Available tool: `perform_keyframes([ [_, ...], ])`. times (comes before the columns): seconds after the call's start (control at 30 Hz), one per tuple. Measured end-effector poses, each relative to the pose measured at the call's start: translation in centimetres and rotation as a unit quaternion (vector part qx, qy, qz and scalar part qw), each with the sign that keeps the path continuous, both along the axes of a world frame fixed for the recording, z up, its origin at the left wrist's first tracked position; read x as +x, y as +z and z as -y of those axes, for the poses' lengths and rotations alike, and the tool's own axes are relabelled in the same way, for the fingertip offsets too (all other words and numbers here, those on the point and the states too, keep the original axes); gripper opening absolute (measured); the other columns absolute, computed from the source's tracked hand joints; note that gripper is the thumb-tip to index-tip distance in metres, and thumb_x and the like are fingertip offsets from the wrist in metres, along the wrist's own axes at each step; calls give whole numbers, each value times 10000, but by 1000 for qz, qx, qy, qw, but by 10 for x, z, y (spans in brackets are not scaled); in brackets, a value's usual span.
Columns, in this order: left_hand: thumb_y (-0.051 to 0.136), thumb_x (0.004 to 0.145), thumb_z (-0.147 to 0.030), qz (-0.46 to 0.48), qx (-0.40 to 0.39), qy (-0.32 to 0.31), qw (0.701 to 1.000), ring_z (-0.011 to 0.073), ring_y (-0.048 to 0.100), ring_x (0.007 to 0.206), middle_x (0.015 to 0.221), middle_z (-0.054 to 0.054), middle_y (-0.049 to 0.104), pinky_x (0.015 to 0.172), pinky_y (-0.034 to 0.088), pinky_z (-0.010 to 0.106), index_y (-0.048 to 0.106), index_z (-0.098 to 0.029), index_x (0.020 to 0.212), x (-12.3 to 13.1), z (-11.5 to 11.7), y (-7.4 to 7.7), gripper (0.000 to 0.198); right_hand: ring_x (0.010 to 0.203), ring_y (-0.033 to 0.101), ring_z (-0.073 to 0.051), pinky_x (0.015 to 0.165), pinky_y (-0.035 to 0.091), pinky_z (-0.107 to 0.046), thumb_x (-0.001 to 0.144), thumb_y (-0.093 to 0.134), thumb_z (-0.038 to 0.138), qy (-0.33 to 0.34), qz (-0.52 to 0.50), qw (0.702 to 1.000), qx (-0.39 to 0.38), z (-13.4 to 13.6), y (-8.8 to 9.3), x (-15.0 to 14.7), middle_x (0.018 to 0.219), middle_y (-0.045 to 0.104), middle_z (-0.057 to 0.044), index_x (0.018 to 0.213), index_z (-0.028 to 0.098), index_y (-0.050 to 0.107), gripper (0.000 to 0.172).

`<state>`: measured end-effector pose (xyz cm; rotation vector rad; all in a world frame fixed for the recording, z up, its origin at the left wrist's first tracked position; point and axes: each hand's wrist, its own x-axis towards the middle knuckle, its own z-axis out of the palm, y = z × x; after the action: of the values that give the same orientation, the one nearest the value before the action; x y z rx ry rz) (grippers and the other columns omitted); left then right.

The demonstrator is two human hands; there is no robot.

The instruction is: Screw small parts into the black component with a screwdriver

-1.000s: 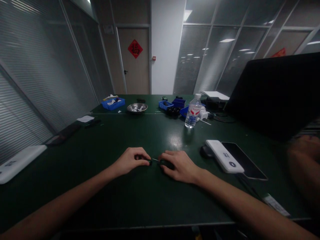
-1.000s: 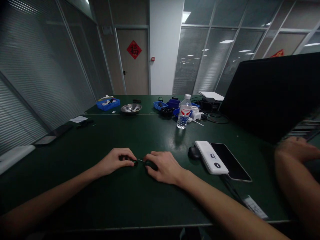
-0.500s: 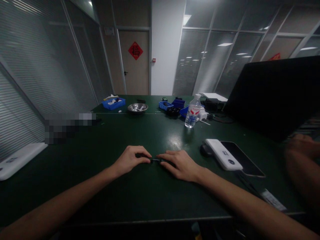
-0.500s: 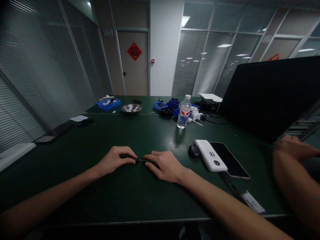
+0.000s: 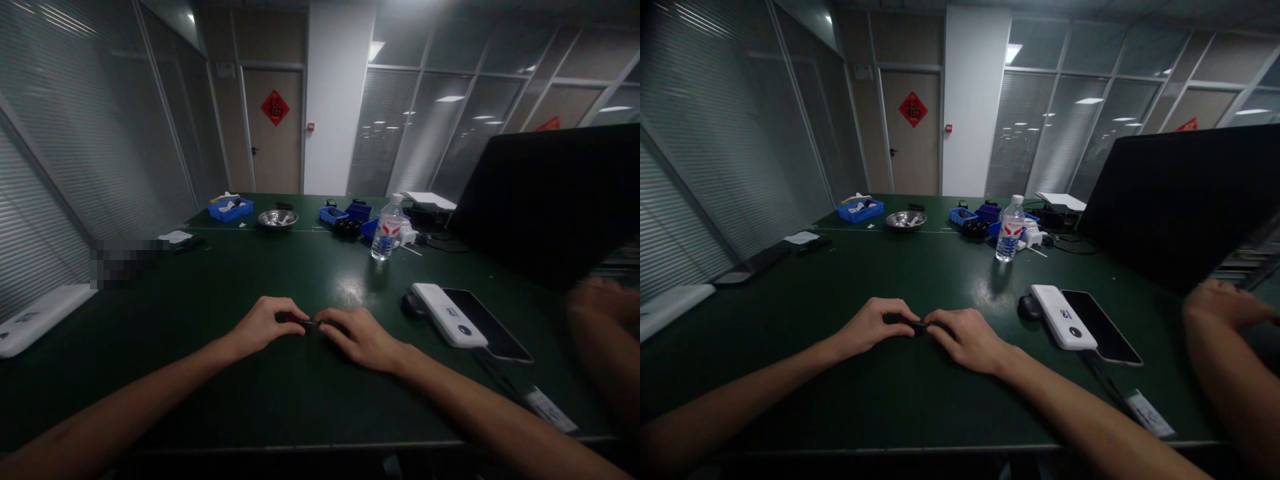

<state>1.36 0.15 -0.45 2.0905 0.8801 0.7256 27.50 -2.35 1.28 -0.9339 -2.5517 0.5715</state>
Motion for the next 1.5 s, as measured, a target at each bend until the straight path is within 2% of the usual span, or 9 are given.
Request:
perform_keyframes([
  [0.2, 722, 889, -345, -23, 11, 1, 1000, 203, 647, 984, 1083, 47, 707, 874, 518, 333, 746, -240, 1126, -2, -1, 1, 260, 857, 669, -162, 776, 471, -270, 1061, 419, 369, -9, -16, 1000, -5, -5, -3, 1, 1056, 725, -51, 1260, 210, 625, 327],
  [0.4, 664, 935, -355, -97, 117, -35, 988, 253, 552, 1154, 1203, 69, 658, 984, 471, 434, 668, -301, 1296, -11, -8, 2, 366, 920, 674, -185, 820, 479, -295, 1058, 426, 380, -16, -2, 1000, 17, -12, -7, 2, 1112, 728, -65, 1306, 222, 628, 356],
  [0.53, 578, 989, -372, -136, 143, -62, 978, 259, 521, 1210, 1270, 79, 628, 1001, 455, 431, 658, -300, 1316, -15, -10, 4, 344, 882, 674, -185, 797, 469, -292, 1049, 441, 385, -26, 37, 998, 45, -15, -7, 5, 1064, 735, -66, 1302, 249, 661, 362],
  [0.73, 494, 1032, -352, -122, 133, -44, 983, 227, 540, 1192, 1244, 66, 635, 1030, 440, 409, 688, -291, 1261, -15, -11, 5, 305, 854, 685, -196, 766, 487, -299, 1011, 488, 387, -72, 40, 996, 45, -22, -6, 19, 1035, 758, -48, 1259, 264, 711, 355],
  [0.87, 566, 997, -359, -103, 115, -26, 988, 230, 550, 1178, 1256, 69, 628, 999, 467, 411, 646, -289, 1309, -14, -8, 5, 330, 917, 700, -212, 808, 517, -326, 1006, 489, 395, -97, 20, 995, 16, -29, -10, 27, 1110, 760, -49, 1254, 253, 717, 365],
  [1.0, 639, 951, -353, -96, 130, -36, 986, 245, 543, 1194, 1244, 65, 634, 1009, 465, 428, 694, -278, 1205, -8, -2, 6, 271, 926, 704, -217, 804, 525, -337, 997, 505, 395, -99, 16, 995, 12, -31, -12, 27, 1119, 763, -44, 1242, 255, 724, 357],
  [1.13, 639, 948, -345, -98, 115, -2, 989, 241, 560, 1185, 1231, 56, 645, 1014, 465, 419, 710, -251, 1114, -2, 3, 6, 204, 937, 708, -217, 837, 526, -345, 999, 500, 404, -91, 13, 996, 14, -30, -11, 25, 1138, 760, -40, 1238, 260, 726, 360],
  [1.3, 596, 968, -392, -134, 65, 29, 988, 227, 621, 1057, 1177, 57, 662, 902, 515, 379, 685, -248, 1184, -3, 3, 6, 275, 903, 710, -215, 822, 533, -343, 998, 502, 411, -93, 15, 996, 13, -30, -10, 25, 1114, 766, -50, 1247, 250, 723, 371],
  [1.5, 601, 968, -303, -115, 68, 25, 991, 217, 620, 1078, 1213, 43, 661, 892, 521, 363, 661, -266, 1237, -6, 0, 5, 279, 969, 705, -222, 859, 529, -354, 998, 502, 398, -88, 13, 996, 14, -30, -10, 25, 1153, 755, -40, 1247, 260, 722, 360],
])
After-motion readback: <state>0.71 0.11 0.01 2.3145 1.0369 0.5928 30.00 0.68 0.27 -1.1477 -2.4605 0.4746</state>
